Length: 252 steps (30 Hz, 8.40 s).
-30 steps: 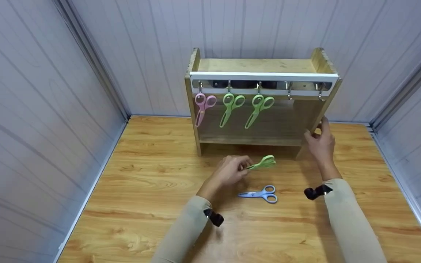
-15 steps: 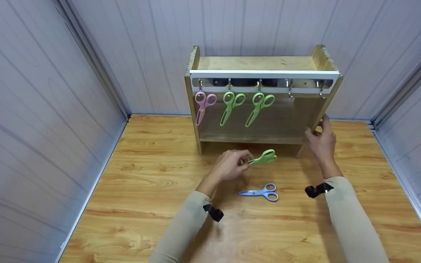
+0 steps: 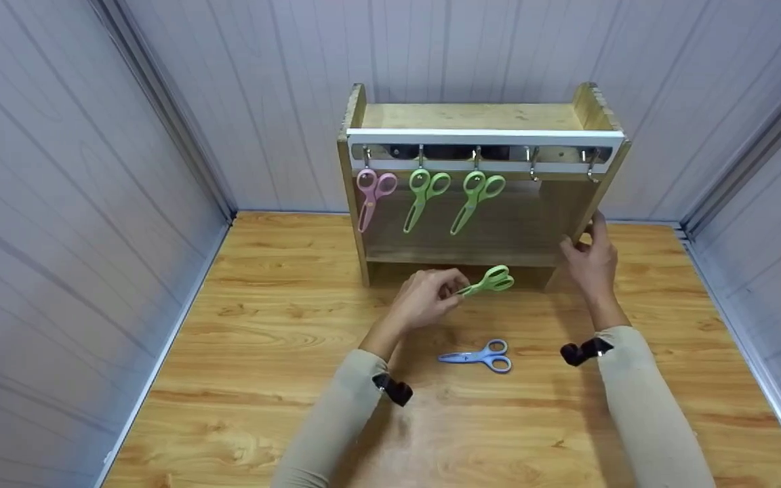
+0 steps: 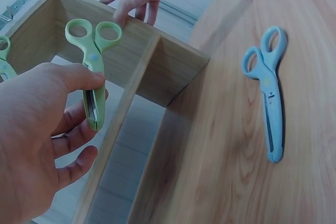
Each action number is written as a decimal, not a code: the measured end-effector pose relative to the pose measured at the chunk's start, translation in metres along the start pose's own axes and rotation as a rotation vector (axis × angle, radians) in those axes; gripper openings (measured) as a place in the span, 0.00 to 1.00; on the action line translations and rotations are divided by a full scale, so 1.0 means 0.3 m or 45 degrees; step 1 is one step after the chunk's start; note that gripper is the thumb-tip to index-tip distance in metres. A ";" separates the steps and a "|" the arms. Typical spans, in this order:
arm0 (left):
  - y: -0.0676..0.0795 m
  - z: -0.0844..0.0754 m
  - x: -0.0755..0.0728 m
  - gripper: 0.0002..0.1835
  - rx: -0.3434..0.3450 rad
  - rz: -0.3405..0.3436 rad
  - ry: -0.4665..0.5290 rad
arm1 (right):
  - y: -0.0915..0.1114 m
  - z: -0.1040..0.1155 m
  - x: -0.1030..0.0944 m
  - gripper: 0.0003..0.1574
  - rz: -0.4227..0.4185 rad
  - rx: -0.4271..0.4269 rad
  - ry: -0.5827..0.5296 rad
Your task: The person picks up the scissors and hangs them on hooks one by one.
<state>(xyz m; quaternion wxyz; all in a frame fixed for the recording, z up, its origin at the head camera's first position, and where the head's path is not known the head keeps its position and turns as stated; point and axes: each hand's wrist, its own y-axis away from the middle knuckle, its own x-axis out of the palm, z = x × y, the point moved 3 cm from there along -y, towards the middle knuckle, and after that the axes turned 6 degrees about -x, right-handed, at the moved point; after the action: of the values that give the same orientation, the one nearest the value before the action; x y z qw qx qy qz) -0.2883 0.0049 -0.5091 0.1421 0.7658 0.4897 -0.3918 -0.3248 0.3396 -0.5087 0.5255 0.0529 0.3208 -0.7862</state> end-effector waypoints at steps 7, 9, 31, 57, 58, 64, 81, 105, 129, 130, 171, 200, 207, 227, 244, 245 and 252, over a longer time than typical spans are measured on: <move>-0.005 -0.017 -0.012 0.10 -0.006 -0.004 0.034 | 0.001 0.002 0.001 0.43 0.004 0.000 -0.008; -0.007 -0.022 -0.016 0.10 -0.007 -0.006 0.034 | 0.003 0.005 0.001 0.43 0.017 0.009 -0.005; -0.039 -0.077 -0.075 0.10 0.050 -0.052 0.086 | -0.003 0.006 0.002 0.42 0.023 -0.007 0.003; -0.084 -0.155 -0.111 0.10 0.119 -0.072 0.163 | 0.007 0.003 0.001 0.43 0.017 0.005 -0.016; -0.086 -0.159 -0.113 0.10 0.122 -0.075 0.163 | 0.007 0.002 0.001 0.42 0.008 0.000 -0.019; -0.097 -0.183 -0.126 0.10 0.131 -0.080 0.194 | 0.007 0.002 0.003 0.43 0.003 0.005 -0.036; -0.122 -0.239 -0.149 0.11 0.159 -0.084 0.228 | 0.001 0.008 -0.002 0.45 0.010 0.031 -0.022; -0.154 -0.290 -0.164 0.11 0.161 -0.115 0.342 | 0.000 0.012 0.000 0.42 -0.001 0.009 -0.025; -0.192 -0.314 -0.159 0.12 0.124 -0.174 0.528 | 0.000 0.016 -0.003 0.42 0.004 0.022 0.008; -0.194 -0.315 -0.158 0.12 0.122 -0.178 0.531 | -0.001 0.016 -0.003 0.42 0.001 0.020 0.011; -0.219 -0.277 -0.108 0.13 0.004 -0.214 0.661 | 0.008 0.014 -0.007 0.45 0.029 0.044 0.001; -0.215 -0.251 -0.087 0.14 -0.007 -0.226 0.655 | 0.000 0.013 -0.008 0.45 0.052 0.053 0.013; -0.214 -0.236 -0.073 0.14 -0.020 -0.224 0.633 | 0.003 0.016 -0.002 0.44 0.023 0.020 0.006; -0.205 -0.208 -0.041 0.16 -0.054 -0.207 0.608 | 0.002 0.016 -0.005 0.44 0.024 0.042 0.026; -0.200 -0.190 -0.031 0.19 -0.080 -0.195 0.590 | 0.000 0.008 -0.003 0.44 0.024 0.029 0.014; -0.199 -0.190 -0.031 0.19 -0.079 -0.194 0.590 | 0.001 0.008 -0.003 0.44 0.026 0.031 0.015; -0.188 -0.179 -0.028 0.19 -0.079 -0.187 0.585 | 0.002 0.009 -0.004 0.43 0.020 0.036 0.006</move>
<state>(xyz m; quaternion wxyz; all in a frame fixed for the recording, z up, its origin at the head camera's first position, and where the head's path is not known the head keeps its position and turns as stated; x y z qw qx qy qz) -0.3139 0.0590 -0.4585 0.0217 0.7924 0.5754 -0.2015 -0.3230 0.3388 -0.5062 0.5302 0.0648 0.3105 -0.7863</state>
